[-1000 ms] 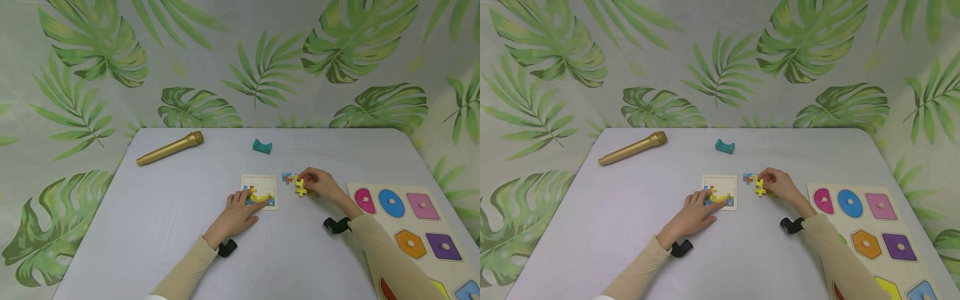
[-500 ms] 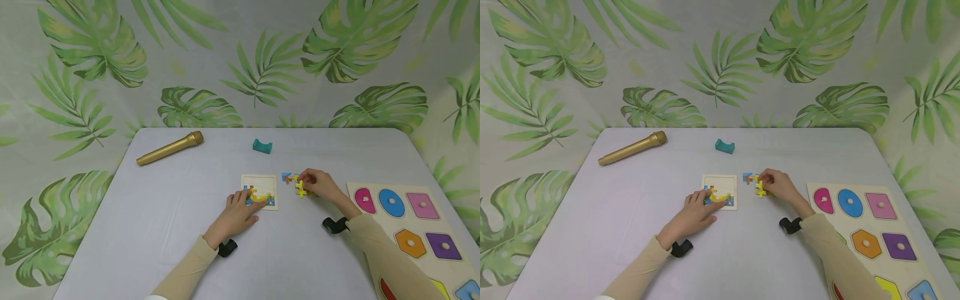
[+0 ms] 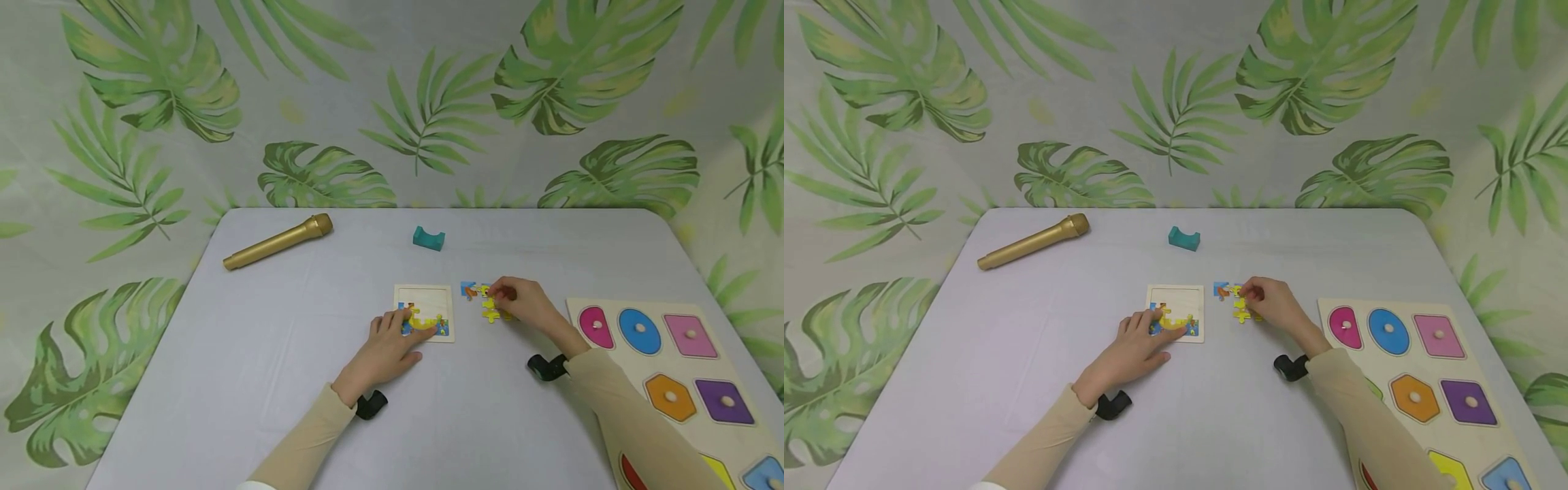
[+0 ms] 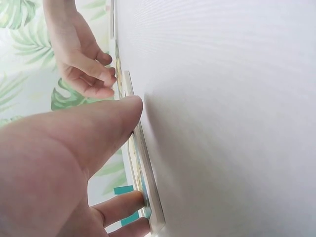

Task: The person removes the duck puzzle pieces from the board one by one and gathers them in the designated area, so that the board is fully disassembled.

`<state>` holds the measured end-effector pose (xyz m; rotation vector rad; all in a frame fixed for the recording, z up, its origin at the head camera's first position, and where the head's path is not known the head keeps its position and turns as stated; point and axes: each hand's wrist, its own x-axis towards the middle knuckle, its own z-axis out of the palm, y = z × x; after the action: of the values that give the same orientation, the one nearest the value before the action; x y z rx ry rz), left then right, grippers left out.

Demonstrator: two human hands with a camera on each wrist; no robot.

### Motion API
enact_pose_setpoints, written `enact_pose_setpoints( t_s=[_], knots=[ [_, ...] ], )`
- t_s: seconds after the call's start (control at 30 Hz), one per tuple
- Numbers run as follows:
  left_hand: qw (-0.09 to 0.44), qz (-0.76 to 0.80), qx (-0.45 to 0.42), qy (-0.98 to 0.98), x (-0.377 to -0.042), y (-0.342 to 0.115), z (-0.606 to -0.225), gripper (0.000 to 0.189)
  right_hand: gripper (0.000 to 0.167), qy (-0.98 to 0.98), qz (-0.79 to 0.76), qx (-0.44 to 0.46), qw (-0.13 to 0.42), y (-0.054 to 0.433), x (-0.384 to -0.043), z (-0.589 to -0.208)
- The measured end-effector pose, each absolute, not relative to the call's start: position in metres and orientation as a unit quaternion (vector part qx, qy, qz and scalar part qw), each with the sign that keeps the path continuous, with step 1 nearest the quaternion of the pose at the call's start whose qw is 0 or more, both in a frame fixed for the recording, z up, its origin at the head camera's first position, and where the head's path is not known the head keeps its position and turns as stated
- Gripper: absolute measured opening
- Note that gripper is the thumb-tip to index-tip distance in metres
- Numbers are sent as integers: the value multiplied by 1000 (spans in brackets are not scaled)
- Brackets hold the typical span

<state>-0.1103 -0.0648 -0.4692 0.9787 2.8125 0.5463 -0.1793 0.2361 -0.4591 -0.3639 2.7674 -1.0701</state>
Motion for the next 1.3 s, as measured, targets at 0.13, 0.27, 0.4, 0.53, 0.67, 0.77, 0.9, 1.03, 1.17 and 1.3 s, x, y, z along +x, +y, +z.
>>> enact_pose_setpoints(
  t_s=[0.13,0.27,0.4,0.53,0.67,0.77,0.9,1.03,1.17,1.3],
  knots=[
    [56,173,321,929,-110,-65,-469,46,11,922,-359,-124,79,238,-179,-459],
    [59,174,321,929,-110,-65,-469,46,12,920,-355,-145,78,239,-178,-461],
    [60,174,322,929,-111,-64,-469,46,12,919,-358,-146,70,240,-178,-462],
    [69,177,321,928,-112,-66,-470,46,10,917,-368,-147,57,239,-178,-459],
    [95,201,314,923,-112,-73,-470,43,11,910,-383,-147,58,231,-178,-455],
    [102,216,315,919,-112,-80,-470,41,12,905,-392,-152,70,220,-177,-454],
    [91,226,320,915,-111,-88,-468,40,11,895,-401,-178,86,202,-177,-456],
    [83,235,323,913,-110,-93,-466,40,10,884,-409,-203,99,180,-178,-458],
    [85,229,319,916,-110,-97,-466,41,14,876,-415,-216,114,158,-179,-457],
    [91,224,311,919,-110,-99,-465,41,19,874,-412,-224,125,140,-181,-458]
  ],
)
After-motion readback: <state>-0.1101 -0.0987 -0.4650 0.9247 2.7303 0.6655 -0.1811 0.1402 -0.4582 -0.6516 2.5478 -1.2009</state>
